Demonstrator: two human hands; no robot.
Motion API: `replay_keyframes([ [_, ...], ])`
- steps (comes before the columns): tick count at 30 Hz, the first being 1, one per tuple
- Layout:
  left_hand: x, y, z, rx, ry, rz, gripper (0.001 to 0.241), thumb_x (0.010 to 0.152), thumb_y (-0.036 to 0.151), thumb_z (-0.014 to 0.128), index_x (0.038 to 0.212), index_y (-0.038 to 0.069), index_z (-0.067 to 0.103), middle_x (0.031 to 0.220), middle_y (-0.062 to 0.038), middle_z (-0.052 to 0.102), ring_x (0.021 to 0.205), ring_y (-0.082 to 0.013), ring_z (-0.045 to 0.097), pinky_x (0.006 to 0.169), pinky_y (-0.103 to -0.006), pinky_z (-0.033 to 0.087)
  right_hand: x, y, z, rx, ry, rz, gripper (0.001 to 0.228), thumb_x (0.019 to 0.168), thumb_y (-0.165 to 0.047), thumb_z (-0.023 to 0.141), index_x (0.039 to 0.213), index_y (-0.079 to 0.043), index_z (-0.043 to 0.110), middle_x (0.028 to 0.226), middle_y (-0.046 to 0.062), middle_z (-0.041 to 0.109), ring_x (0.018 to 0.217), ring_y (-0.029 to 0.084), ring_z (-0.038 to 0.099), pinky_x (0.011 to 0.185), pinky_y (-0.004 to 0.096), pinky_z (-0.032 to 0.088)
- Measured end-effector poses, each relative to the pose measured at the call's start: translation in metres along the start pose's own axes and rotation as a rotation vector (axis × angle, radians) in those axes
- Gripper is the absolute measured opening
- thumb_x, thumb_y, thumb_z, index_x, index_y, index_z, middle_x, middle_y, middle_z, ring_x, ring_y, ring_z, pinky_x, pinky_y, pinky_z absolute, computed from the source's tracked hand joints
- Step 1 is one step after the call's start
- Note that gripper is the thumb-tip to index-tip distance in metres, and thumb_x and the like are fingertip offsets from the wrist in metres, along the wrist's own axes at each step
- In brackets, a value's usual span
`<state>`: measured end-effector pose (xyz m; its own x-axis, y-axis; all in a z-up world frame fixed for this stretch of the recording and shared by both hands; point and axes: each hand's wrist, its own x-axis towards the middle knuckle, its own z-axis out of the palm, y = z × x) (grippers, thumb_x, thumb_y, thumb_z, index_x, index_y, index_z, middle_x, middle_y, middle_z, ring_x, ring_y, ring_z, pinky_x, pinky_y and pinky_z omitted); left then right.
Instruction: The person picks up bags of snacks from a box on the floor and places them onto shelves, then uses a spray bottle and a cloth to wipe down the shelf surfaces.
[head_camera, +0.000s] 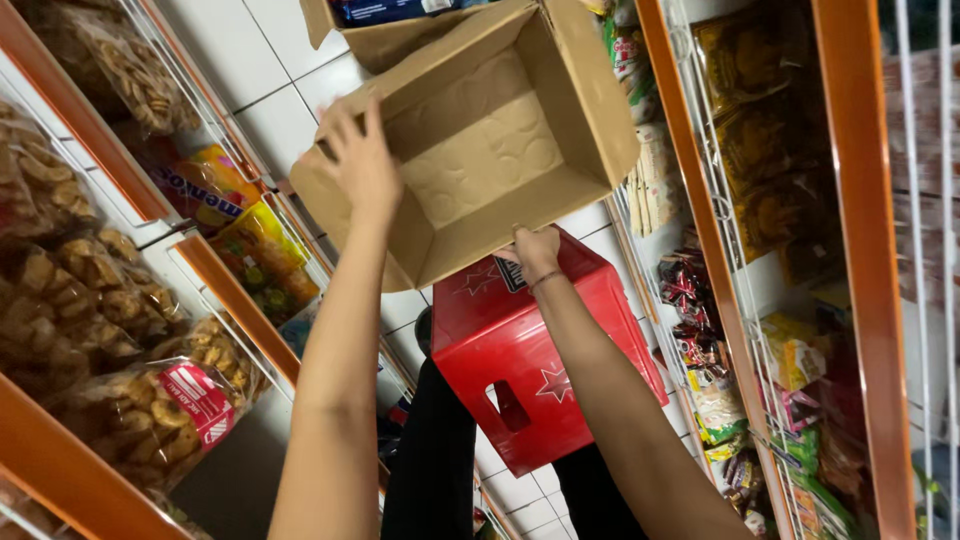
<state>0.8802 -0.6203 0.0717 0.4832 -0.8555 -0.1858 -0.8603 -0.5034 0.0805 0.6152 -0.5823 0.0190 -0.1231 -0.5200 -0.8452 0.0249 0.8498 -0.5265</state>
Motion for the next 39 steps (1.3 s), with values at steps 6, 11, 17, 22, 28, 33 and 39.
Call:
replay_keyframes([
  [6,-0.057,-0.045,0.047,-0.506,0.211,-0.377,0.114,0.067,-0.011,0.072,0.163,0.024,0.021,0.16,-0.036,0.014,0.148,-0.0534,0.021,0.121,-0.0577,0.028,-0.009,0.012,0.005,0.038,0.012,0.037,0.032,0.095,0.003,0.05,0.124,0.015,0.056,0.116,0.027,0.068,0.093,0.039,0.076,0.068,0.045,0.063],
  [11,-0.079,-0.057,0.088,-0.872,0.056,-0.503,0.069,0.086,-0.01,0.058,0.151,0.011,0.045,0.123,-0.027,0.07,0.118,-0.0425,0.068,0.101,-0.0449,0.052,-0.033,0.028,-0.008,0.107,-0.08,0.133,0.039,0.093,0.003,0.046,0.132,0.01,0.048,0.123,0.024,0.064,0.104,0.041,0.072,0.078,0.049,0.061],
  [17,-0.084,-0.06,0.128,-0.934,0.043,-0.441,0.069,0.086,-0.013,0.054,0.15,0.01,0.046,0.122,-0.025,0.071,0.117,-0.0378,0.069,0.098,-0.042,0.054,0.003,0.036,-0.013,0.139,-0.072,0.294,0.04,0.097,-0.004,0.047,0.136,0.0,0.046,0.129,0.022,0.06,0.113,0.043,0.066,0.089,0.052,0.059],
  [22,-0.086,-0.058,0.154,-0.947,0.0,-0.463,0.078,0.086,-0.012,0.055,0.157,0.015,0.037,0.126,-0.024,0.07,0.119,-0.0356,0.069,0.098,-0.0402,0.054,0.037,0.049,-0.015,0.057,-0.034,0.303,0.04,0.101,-0.023,0.056,0.136,-0.004,0.051,0.131,0.015,0.06,0.11,0.038,0.066,0.088,0.046,0.061],
  [28,-0.118,-0.045,0.168,-1.003,0.047,-0.398,0.078,0.086,-0.014,0.052,0.158,0.012,0.036,0.131,-0.025,0.068,0.122,-0.0356,0.068,0.099,-0.0401,0.054,0.054,0.054,-0.031,0.11,-0.071,0.284,0.043,0.093,-0.021,0.055,0.135,-0.012,0.053,0.131,0.014,0.062,0.108,0.032,0.067,0.077,0.054,0.059],
  [33,-0.142,-0.033,0.172,-1.004,-0.011,-0.4,0.076,0.087,-0.012,0.052,0.158,0.011,0.036,0.128,-0.026,0.068,0.12,-0.0379,0.068,0.098,-0.0417,0.055,0.041,0.05,-0.035,0.062,0.03,0.316,0.054,0.091,-0.019,0.055,0.142,-0.025,0.04,0.138,0.01,0.055,0.122,0.033,0.059,0.085,0.061,0.052],
  [39,-0.093,-0.043,0.174,-0.953,-0.055,-0.315,0.075,0.09,-0.008,0.057,0.158,0.011,0.033,0.127,-0.028,0.067,0.119,-0.0421,0.067,0.097,-0.0453,0.055,0.049,0.043,-0.032,0.098,0.05,0.25,0.055,0.089,-0.014,0.055,0.14,-0.023,0.036,0.136,0.012,0.052,0.114,0.033,0.06,0.083,0.05,0.054],
])
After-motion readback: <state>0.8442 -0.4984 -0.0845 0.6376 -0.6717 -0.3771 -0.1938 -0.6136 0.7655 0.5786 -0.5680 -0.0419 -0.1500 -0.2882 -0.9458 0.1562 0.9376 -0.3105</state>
